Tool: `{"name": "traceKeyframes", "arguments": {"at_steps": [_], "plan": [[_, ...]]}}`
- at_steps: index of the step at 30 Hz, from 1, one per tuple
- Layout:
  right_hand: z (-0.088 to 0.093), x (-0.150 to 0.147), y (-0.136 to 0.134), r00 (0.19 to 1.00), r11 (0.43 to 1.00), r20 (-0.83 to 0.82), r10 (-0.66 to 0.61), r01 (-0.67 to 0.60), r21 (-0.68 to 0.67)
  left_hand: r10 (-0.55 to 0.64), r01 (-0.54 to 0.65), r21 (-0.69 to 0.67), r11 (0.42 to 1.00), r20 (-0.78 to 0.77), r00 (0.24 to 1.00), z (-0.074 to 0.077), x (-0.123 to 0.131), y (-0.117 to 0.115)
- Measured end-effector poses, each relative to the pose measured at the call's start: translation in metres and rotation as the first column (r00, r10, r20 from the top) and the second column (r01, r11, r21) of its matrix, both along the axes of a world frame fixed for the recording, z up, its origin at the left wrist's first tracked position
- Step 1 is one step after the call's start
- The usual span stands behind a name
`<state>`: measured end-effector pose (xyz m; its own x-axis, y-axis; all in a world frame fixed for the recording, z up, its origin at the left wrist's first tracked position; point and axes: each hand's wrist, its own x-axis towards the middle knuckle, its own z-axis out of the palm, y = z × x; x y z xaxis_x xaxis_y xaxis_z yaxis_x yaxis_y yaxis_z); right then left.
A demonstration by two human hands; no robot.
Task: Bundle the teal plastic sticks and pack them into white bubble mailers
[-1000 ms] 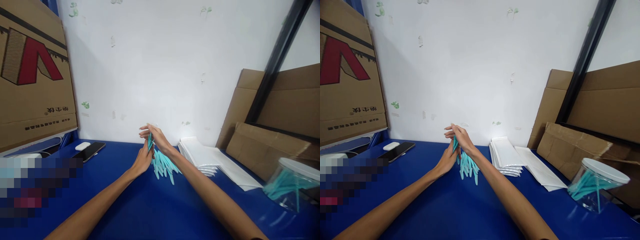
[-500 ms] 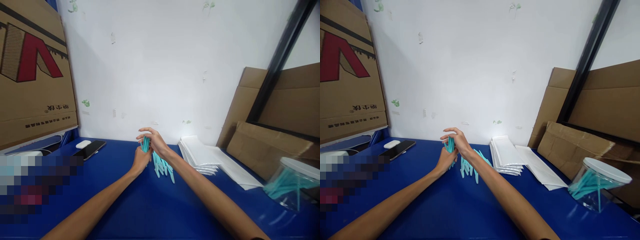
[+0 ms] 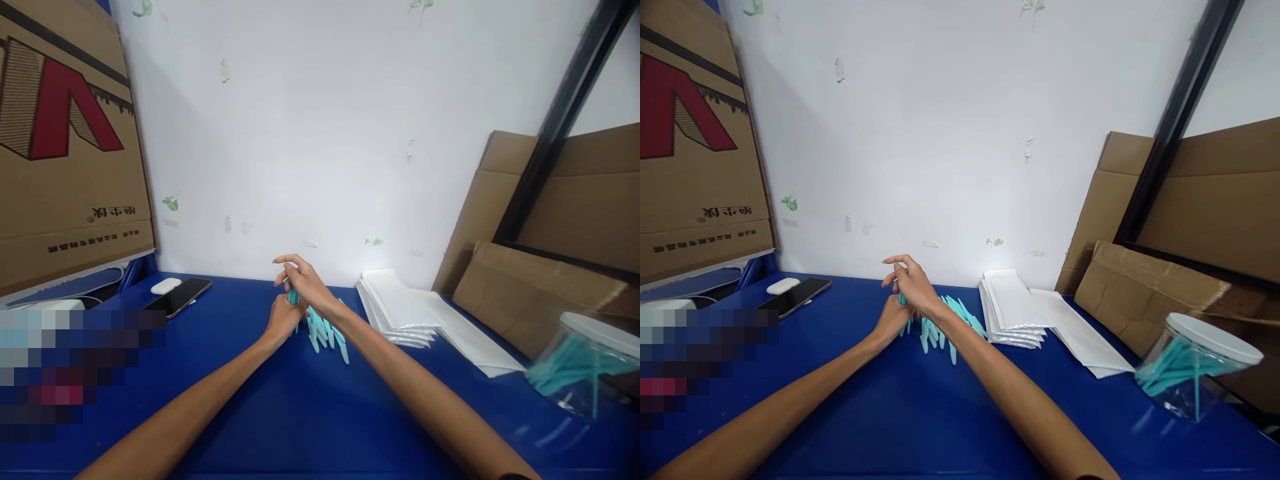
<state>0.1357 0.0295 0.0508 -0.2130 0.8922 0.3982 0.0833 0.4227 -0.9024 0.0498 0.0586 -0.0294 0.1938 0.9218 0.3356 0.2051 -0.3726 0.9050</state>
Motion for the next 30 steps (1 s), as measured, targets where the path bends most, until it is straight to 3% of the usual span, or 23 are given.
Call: {"name": "traceKeyframes", "arguments": {"at_steps": [4,13,18,21,25,30], "plan": [[-0.003,0.0,0.006,0.99,0.997,-0.13,-0.063,0.07,0.046,-0.025,0.026,-0.051,0.998,0.019,1.0,-0.005,0.003,0.0],[-0.021,-0.003,0.013,0.939,0.992,-0.319,-0.125,0.117,-0.044,-0.183,0.183,-0.101,0.978,0.01,0.983,-0.002,0.002,-0.002],[-0.02,-0.003,0.012,0.934,0.991,-0.345,-0.091,0.052,-0.12,-0.16,0.164,-0.096,0.982,0.044,0.986,-0.006,0.006,-0.003],[-0.019,-0.004,0.012,0.907,0.983,-0.393,-0.152,0.099,-0.153,-0.147,0.152,-0.108,0.982,0.059,0.987,-0.006,0.009,-0.005],[-0.009,-0.003,0.012,0.856,0.968,-0.455,-0.245,0.186,-0.171,-0.2,0.209,-0.116,0.971,0.08,0.977,0.008,0.008,-0.011],[0.012,0.006,0.008,0.867,0.969,-0.447,-0.222,0.143,-0.202,-0.363,0.385,-0.157,0.909,0.152,0.919,0.032,0.006,-0.03]]}}
